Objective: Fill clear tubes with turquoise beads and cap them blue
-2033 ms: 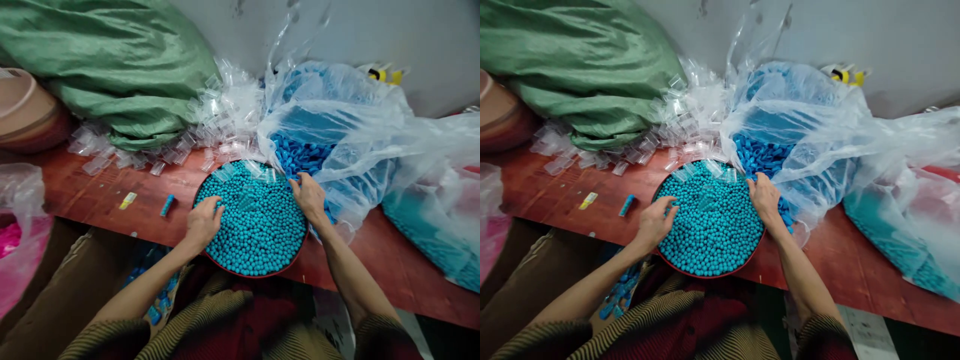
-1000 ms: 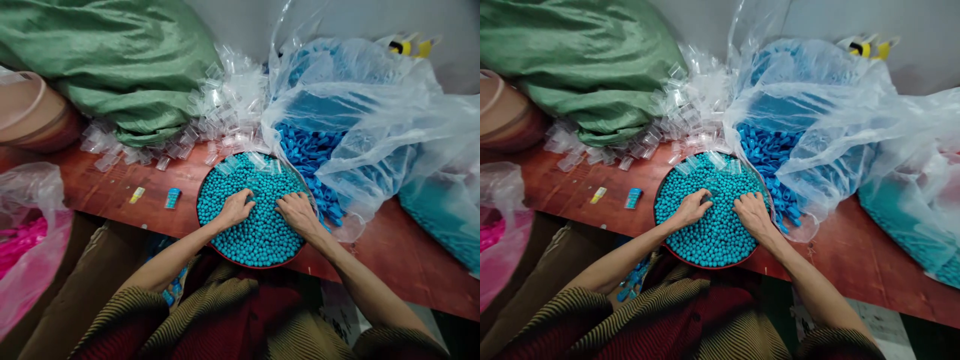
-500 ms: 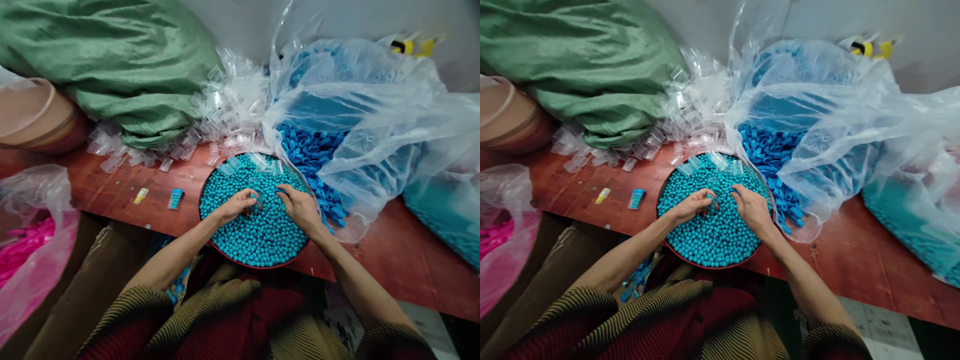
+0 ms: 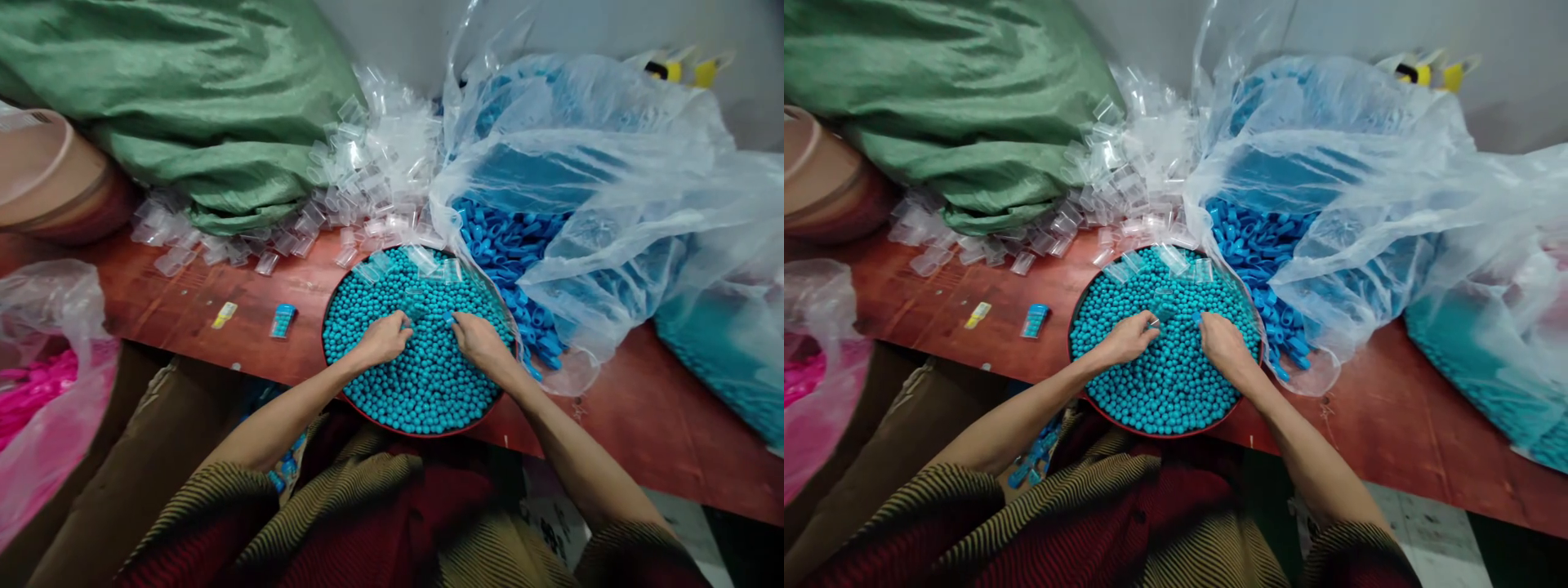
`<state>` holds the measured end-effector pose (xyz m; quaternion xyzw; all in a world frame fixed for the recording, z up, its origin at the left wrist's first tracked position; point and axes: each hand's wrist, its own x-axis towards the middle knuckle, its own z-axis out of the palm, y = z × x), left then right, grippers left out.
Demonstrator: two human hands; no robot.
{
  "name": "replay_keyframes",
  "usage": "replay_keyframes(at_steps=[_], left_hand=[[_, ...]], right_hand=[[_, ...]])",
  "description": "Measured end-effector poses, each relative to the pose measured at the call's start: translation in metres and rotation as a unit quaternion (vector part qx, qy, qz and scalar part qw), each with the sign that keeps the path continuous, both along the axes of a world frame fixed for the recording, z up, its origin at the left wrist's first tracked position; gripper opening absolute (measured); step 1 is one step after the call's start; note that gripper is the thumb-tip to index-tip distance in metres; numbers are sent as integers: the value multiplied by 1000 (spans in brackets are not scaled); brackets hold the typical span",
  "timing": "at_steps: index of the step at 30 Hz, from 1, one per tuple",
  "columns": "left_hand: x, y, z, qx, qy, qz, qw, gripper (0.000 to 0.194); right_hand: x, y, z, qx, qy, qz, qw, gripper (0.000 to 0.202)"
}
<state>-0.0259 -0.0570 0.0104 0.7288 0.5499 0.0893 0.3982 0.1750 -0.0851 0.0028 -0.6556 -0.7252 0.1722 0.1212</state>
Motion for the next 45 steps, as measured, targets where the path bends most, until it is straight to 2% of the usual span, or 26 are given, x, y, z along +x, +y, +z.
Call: replay_keyframes(at_steps=[2, 4, 6, 7, 10, 13, 16, 18, 19, 21, 24, 28, 30, 34, 41, 45], left_hand=[[4, 1, 1, -14, -19, -10, 1000, 7], [7, 1, 3, -60, -102, -11, 993, 6], [8, -1, 5, -121, -200, 8, 972, 7], [7, -1, 5, -148, -237, 24, 960, 9], [4, -4, 7, -201, -296, 58, 932, 15], [3, -5, 7, -240, -344, 52, 906, 22], [3, -7, 5, -234, -379, 56, 894, 27], [3, -9, 4, -234, -385, 63, 890, 30], [3, -10, 4, -239, -387, 65, 888, 31], [3, -12, 5, -246, -391, 65, 885, 32], [4, -15, 5, -230, -396, 68, 886, 34], [3, -19, 3, -196, -376, 62, 903, 41], [3, -21, 2, -191, -370, 55, 908, 44], [3, -25, 3, -199, -389, 68, 897, 51], [2, -23, 7, -197, -388, 82, 897, 58], [1, -25, 9, -194, -381, 66, 901, 61]], right_hand=[[-5, 2, 0, -64, 108, 0, 992, 26], [-10, 4, 1, -121, 248, -17, 961, 29], [-13, 4, 2, -131, 343, -33, 929, 30], [-13, 3, 3, -111, 364, -40, 924, 29], [-16, -2, 5, -33, 367, -60, 928, 29], [-20, -8, 9, -11, 344, -46, 938, 32], [-22, -13, 18, 97, 219, -41, 970, 33], [-22, -14, 25, 168, 134, -61, 975, 34], [-22, -14, 28, 180, 122, -66, 974, 35], [-22, -15, 31, 156, 164, -45, 973, 32], [-24, -15, 31, 75, 263, 9, 962, 25], [-29, -17, 29, 30, 316, -10, 948, 21], [-31, -18, 30, 28, 328, -24, 944, 20], [-35, -21, 32, 42, 342, -43, 938, 18], [-37, -21, 31, 43, 392, -120, 911, 21], [-34, -20, 33, 40, 373, -78, 924, 18]])
